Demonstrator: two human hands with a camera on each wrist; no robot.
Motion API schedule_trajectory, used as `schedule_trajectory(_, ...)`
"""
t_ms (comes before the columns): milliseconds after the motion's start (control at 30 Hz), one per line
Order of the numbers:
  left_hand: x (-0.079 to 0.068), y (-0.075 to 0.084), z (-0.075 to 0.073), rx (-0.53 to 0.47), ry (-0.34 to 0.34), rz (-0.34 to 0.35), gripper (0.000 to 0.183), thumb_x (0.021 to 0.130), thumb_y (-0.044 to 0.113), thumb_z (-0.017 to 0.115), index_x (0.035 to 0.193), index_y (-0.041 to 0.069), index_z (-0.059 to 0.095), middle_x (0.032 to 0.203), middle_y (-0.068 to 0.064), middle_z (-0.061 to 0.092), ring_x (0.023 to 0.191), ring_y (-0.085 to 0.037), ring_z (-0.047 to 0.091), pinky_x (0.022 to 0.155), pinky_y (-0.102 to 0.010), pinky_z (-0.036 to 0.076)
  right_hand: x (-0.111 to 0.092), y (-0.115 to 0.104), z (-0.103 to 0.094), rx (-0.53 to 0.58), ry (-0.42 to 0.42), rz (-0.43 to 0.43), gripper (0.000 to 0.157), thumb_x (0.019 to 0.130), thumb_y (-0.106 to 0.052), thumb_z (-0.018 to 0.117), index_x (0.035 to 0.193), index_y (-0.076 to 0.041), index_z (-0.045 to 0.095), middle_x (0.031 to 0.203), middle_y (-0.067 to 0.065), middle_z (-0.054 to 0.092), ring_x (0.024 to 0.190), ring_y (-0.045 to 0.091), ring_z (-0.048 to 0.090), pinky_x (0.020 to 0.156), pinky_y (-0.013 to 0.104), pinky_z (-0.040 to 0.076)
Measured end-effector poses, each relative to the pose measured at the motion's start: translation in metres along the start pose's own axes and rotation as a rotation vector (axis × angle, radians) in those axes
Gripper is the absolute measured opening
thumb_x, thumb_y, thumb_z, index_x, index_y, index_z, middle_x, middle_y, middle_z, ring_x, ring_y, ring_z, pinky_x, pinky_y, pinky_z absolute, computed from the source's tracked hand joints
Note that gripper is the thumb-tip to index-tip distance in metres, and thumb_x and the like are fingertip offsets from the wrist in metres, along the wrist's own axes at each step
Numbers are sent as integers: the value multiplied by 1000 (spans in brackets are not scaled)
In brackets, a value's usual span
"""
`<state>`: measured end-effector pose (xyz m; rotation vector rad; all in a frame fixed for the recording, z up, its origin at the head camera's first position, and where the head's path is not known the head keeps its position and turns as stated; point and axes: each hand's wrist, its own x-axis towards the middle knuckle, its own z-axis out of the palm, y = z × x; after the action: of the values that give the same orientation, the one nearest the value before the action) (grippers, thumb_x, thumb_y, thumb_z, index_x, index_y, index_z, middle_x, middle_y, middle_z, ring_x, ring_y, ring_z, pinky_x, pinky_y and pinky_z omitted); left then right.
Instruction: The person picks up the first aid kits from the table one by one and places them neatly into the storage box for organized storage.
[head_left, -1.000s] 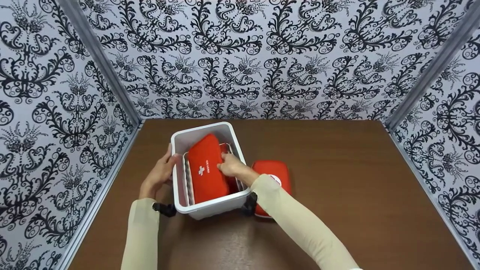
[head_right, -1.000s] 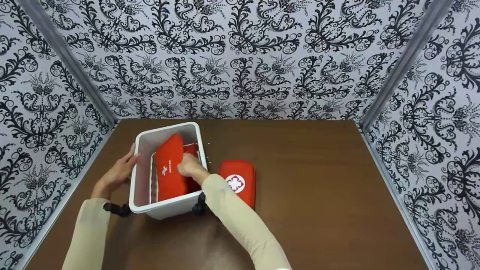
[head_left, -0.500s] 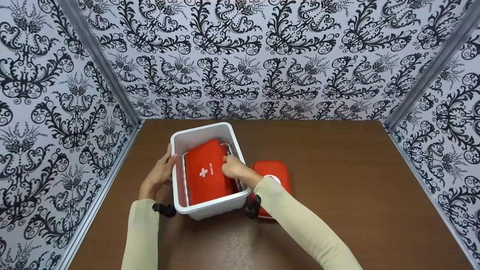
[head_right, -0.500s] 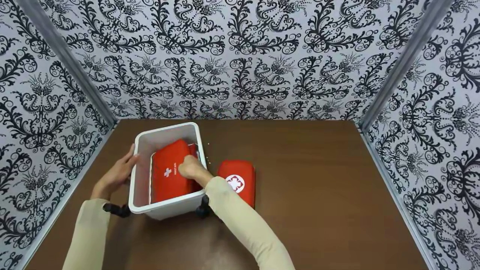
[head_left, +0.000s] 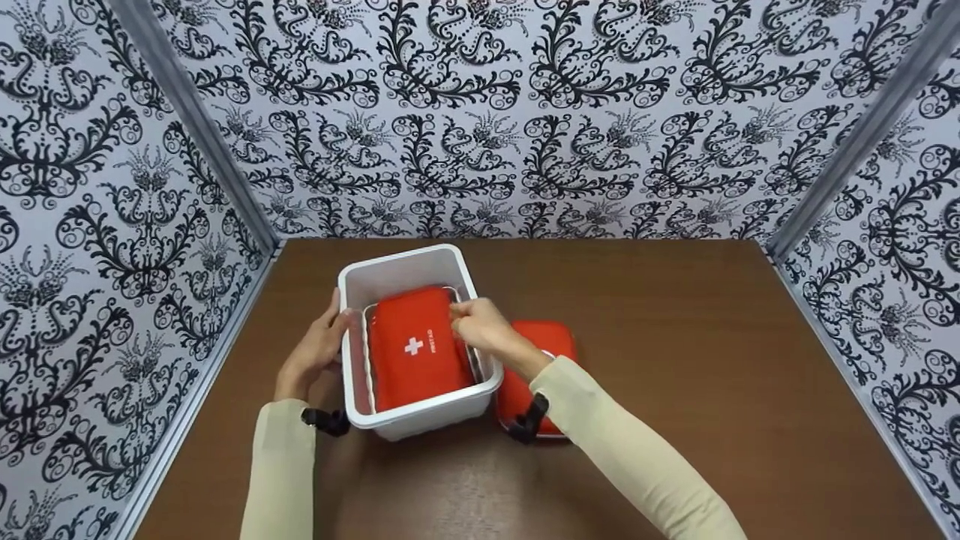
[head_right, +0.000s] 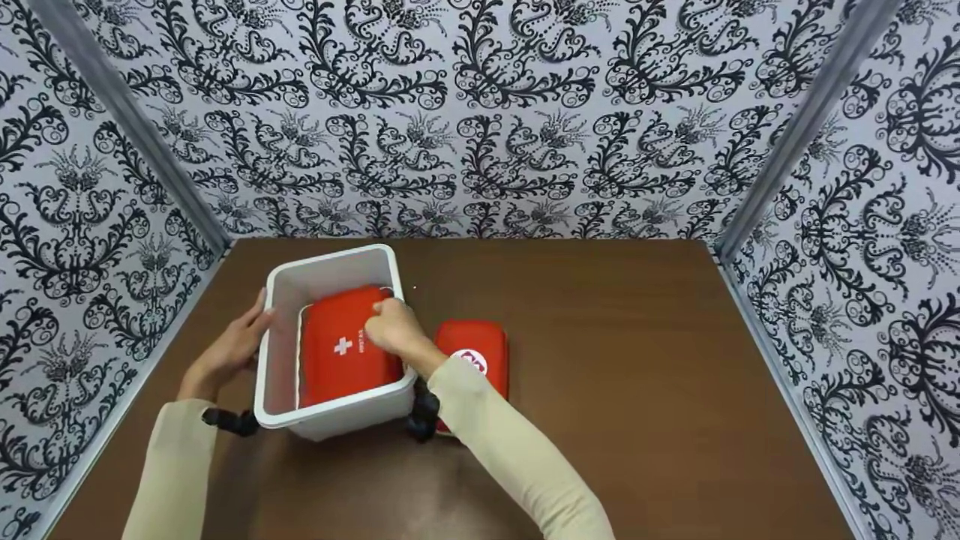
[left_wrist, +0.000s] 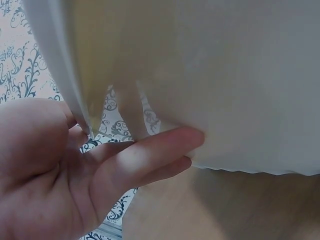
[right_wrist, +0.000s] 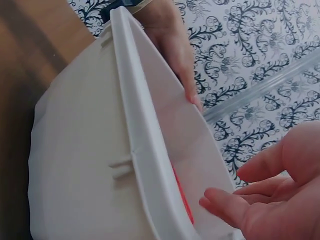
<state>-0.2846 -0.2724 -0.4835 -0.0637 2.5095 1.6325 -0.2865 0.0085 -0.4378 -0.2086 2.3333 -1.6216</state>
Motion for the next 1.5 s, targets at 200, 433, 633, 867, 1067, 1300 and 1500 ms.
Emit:
schedule_trajectory(200, -2, -2, -1, 7, 9, 1, 62, 110, 29, 35, 161, 22, 1, 131, -38, 52, 88, -28, 68, 68, -39, 61, -5, 3, -10, -61, 132, -68, 30, 90, 4, 54, 110, -1, 75, 102, 17, 75, 72, 9, 58, 63, 19, 52)
schedule_trajectory(433, -3, -2, -1, 6, -6, 1, 61, 110, 31, 32, 161, 25, -1, 139, -38, 46, 91, -31, 66, 63, -40, 59, -13, 26, -22, -265, 415, -377, 20, 80, 5, 60, 90, -3, 76, 87, 13, 69, 79, 20, 60, 73, 29, 49)
schedule_trajectory(633, -3, -1, -1, 9, -4, -5, 61, 110, 32, 32, 161, 26, -1, 134, -39, 50, 90, -31, 66, 60, -42, 59, -15, 52, -31, -416, 562, -512, 18, 79, 7, 64, 90, -4, 74, 95, 12, 63, 94, 32, 57, 87, 44, 46)
schedule_trajectory(867, -2, 0, 0, 23, 16, -4, 62, 110, 34, 33, 161, 24, 0, 137, -39, 47, 96, -35, 65, 65, -41, 59, -16, 78, -44, -532, 653, -577, 20, 78, 6, 67, 95, -4, 73, 105, 14, 60, 100, 34, 55, 83, 46, 44)
schedule_trajectory(1067, -3, 1, 1, 20, 24, 6, 61, 110, 33, 34, 161, 23, 2, 135, -39, 49, 93, -33, 65, 64, -39, 59, -21, 103, -55, -580, 655, -579, 22, 80, 6, 68, 98, -5, 73, 109, 14, 62, 102, 33, 56, 81, 46, 43)
schedule_trajectory(1300, -1, 0, 0, 18, 13, 3, 62, 110, 34, 34, 161, 24, 1, 133, -40, 49, 91, -32, 66, 64, -40, 60, -29, 128, -64, -553, 615, -466, 30, 80, 4, 69, 109, -3, 70, 121, 17, 58, 112, 36, 53, 85, 49, 41)
schedule_trajectory(1500, 0, 0, -1, 71, -2, -7, 62, 110, 35, 32, 161, 25, -3, 149, -35, 39, 107, -37, 62, 79, -41, 59, -37, 147, -68, -558, 528, -336, 48, 75, 2, 71, 122, -4, 64, 133, 17, 50, 124, 38, 47, 90, 52, 37)
